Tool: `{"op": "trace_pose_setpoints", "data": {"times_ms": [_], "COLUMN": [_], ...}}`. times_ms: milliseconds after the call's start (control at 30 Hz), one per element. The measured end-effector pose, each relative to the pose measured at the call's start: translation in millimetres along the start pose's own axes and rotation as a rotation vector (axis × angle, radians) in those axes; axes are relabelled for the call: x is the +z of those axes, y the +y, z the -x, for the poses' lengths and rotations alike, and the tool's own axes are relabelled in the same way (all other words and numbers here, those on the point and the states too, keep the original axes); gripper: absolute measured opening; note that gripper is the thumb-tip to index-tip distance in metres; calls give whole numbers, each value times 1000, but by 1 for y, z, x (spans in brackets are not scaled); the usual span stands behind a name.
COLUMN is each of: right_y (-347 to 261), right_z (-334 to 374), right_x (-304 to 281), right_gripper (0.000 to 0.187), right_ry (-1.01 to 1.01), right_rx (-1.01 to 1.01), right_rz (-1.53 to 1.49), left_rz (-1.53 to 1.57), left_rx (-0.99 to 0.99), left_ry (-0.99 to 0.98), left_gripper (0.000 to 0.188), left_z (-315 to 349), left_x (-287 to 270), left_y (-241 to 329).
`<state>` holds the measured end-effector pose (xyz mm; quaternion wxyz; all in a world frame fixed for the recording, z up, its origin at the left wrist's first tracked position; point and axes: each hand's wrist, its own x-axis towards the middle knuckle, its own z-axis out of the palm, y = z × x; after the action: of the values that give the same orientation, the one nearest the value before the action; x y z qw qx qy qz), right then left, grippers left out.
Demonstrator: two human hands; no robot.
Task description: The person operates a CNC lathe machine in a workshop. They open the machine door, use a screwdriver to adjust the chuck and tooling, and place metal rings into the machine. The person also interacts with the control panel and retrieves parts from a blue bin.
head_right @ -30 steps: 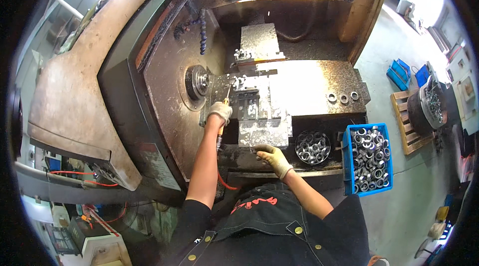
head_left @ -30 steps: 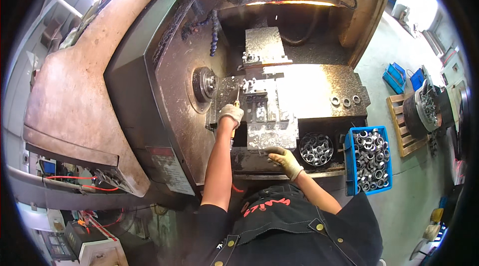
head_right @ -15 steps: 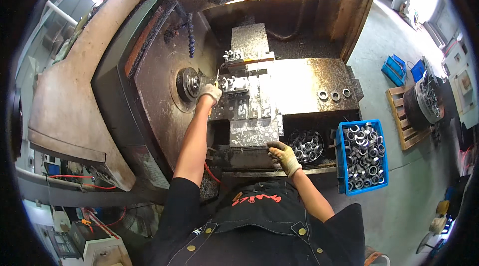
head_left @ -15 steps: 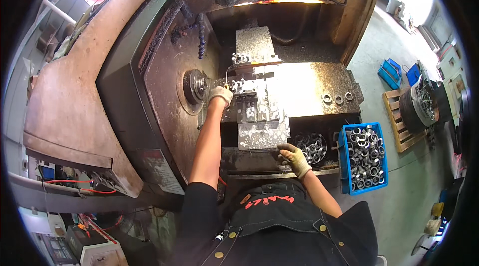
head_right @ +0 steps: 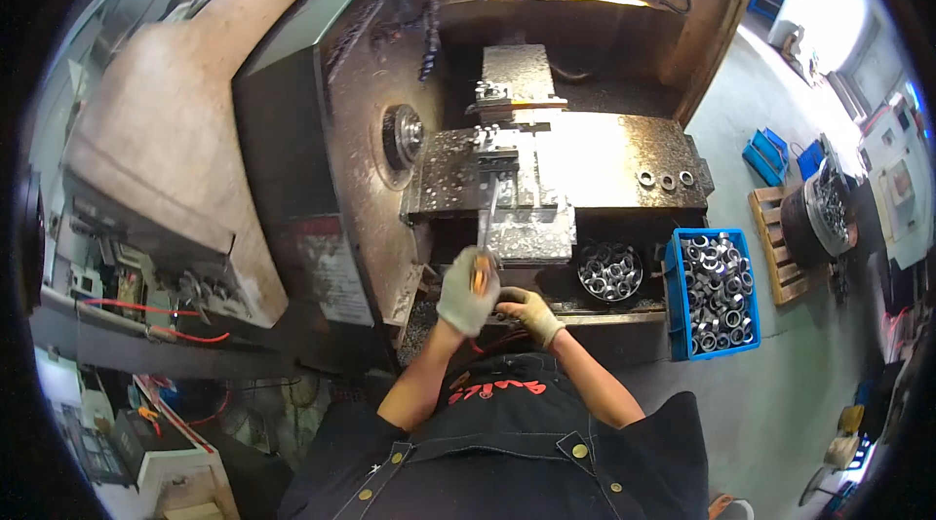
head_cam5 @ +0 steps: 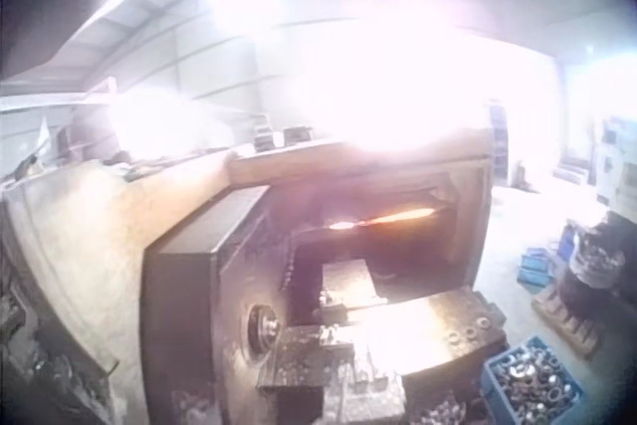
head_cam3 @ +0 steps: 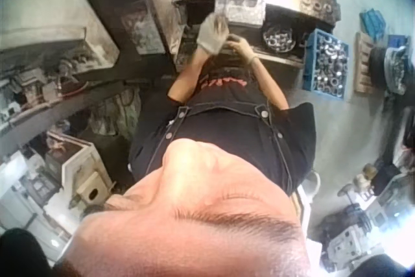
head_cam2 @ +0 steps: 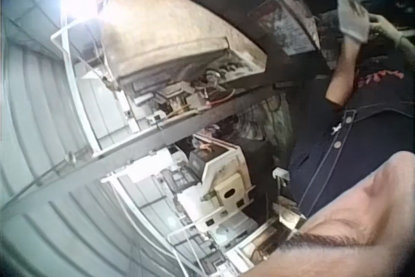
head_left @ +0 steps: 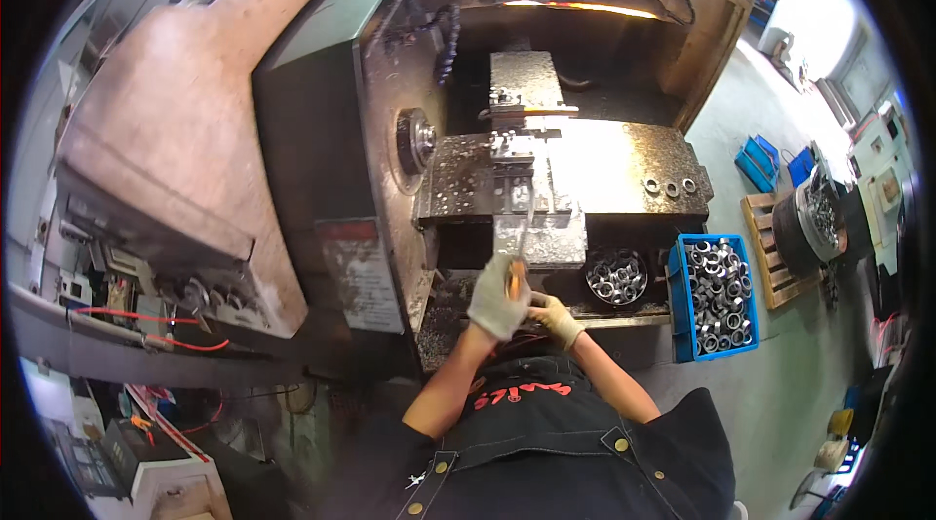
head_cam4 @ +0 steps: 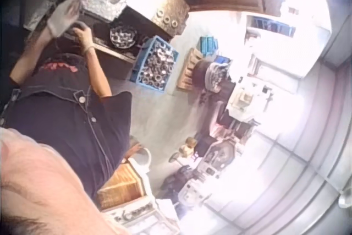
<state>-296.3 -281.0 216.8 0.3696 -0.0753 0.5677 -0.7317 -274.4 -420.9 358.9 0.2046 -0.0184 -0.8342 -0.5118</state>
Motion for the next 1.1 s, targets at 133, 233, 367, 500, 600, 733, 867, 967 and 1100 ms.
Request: {"op": "trace_pose_setpoints", "data": {"times_ms": [133,233,367,500,600,733,867,967,1100], "right_y": [-9,-22,-28,-16,13,19,43,27,-1], "right_z": [-2,4,24,34,39,46,39,47,61], "right_x": [76,126,185,192,193,205,198,202,203], "right_gripper": [46,52,45,38,45,46,48,45,57], "right_ry": [-251,-398,-421,-280,-164,-125,-102,-125,-176], "right_rx": [-2,25,37,36,-4,-103,-171,-131,-27], "right_rz": [22,109,122,228,204,146,253,281,317], "left_rz": [96,67,262,-584,-528,-958,-1073,-1118,-690], "left_rx": [173,141,-182,160,-139,-125,-154,64,-115], "left_ry": [-99,-58,222,349,418,387,266,246,218], "left_gripper": [24,28,33,50,46,44,45,48,57], "left_z": [63,103,133,113,98,94,90,85,91], "left_x": [-84,-145,-213,-278,-292,-292,-296,-306,-327], "left_y": [45,63,61,44,24,9,18,26,-11]}}
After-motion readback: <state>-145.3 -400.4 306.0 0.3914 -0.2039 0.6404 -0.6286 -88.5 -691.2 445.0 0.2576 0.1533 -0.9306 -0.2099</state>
